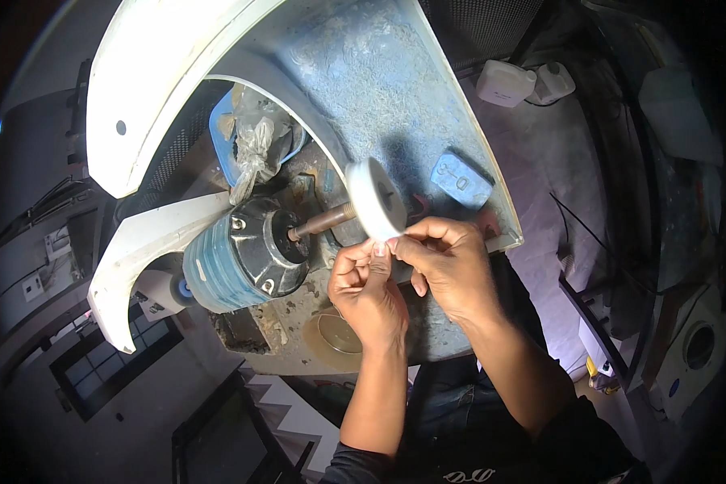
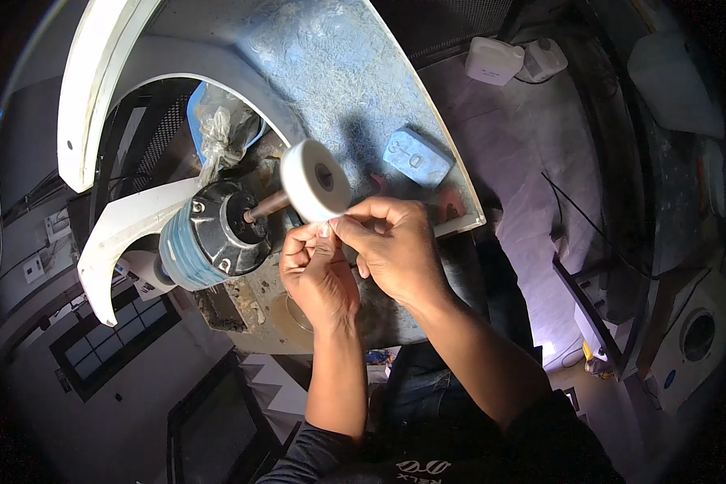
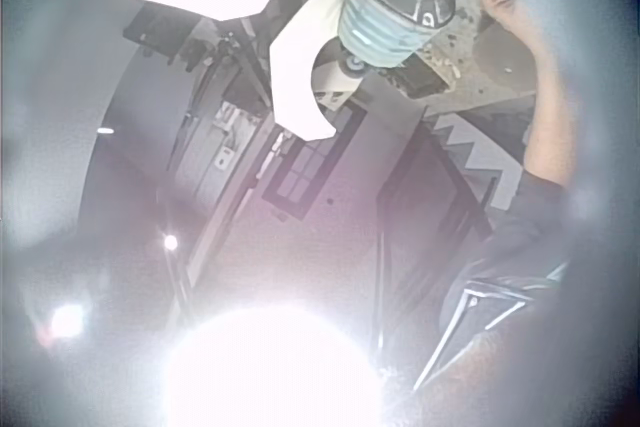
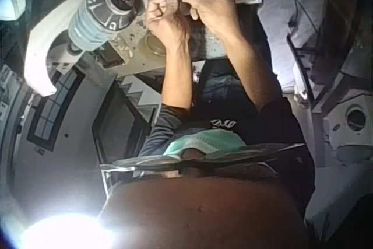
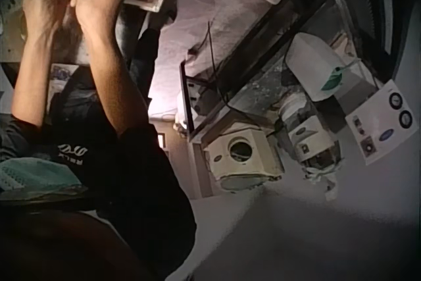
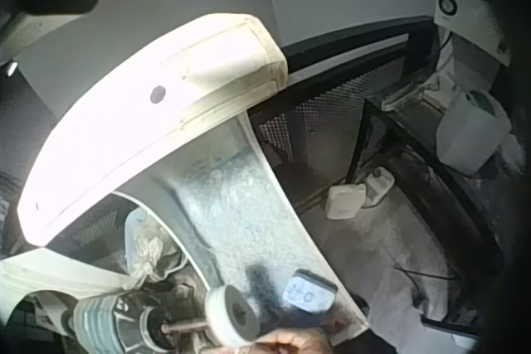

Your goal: The person attaches the protective hood over the polishing lathe, applies a block of polishing compound to the rotating wheel, and polishes a dental prosthesis against the wheel by hand.

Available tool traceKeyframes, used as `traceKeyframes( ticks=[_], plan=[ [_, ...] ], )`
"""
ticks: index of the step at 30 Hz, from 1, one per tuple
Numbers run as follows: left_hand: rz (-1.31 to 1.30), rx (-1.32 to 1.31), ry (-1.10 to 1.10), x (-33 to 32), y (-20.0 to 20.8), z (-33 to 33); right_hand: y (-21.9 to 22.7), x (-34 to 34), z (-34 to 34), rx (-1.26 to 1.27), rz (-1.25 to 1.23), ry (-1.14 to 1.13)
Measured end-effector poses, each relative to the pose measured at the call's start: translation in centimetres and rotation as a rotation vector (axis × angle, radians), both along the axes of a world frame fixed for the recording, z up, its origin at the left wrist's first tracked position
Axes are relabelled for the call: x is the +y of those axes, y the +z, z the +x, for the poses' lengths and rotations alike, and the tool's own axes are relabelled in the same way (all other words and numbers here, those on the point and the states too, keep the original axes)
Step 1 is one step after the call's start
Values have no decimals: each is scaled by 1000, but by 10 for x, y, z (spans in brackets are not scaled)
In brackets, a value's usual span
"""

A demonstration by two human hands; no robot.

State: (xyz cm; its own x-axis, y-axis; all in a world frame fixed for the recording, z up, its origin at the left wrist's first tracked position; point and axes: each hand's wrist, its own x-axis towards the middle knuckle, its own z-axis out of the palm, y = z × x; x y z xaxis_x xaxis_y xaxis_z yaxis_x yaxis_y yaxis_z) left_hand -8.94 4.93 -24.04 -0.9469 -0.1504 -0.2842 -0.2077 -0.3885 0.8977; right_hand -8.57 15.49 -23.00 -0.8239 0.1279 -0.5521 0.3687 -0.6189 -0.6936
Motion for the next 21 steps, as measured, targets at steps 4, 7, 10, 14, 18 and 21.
traceKeyframes(
  ticks=[4,7,10,14,18,21],
  plan=[
    [6,15,-6,3,3,0,1,2,3,10,-14,-18],
    [2,-23,6,5,7,1,8,4,3,9,53,-8],
    [33,-77,19,6,8,-1,3,2,2,-7,40,-36],
    [116,-105,-16,6,10,-3,3,4,1,-39,43,-37],
    [129,-126,-26,7,14,-6,2,2,1,-23,58,-50],
    [132,-160,-8,6,17,-6,4,2,2,-13,79,-45]
  ],
)
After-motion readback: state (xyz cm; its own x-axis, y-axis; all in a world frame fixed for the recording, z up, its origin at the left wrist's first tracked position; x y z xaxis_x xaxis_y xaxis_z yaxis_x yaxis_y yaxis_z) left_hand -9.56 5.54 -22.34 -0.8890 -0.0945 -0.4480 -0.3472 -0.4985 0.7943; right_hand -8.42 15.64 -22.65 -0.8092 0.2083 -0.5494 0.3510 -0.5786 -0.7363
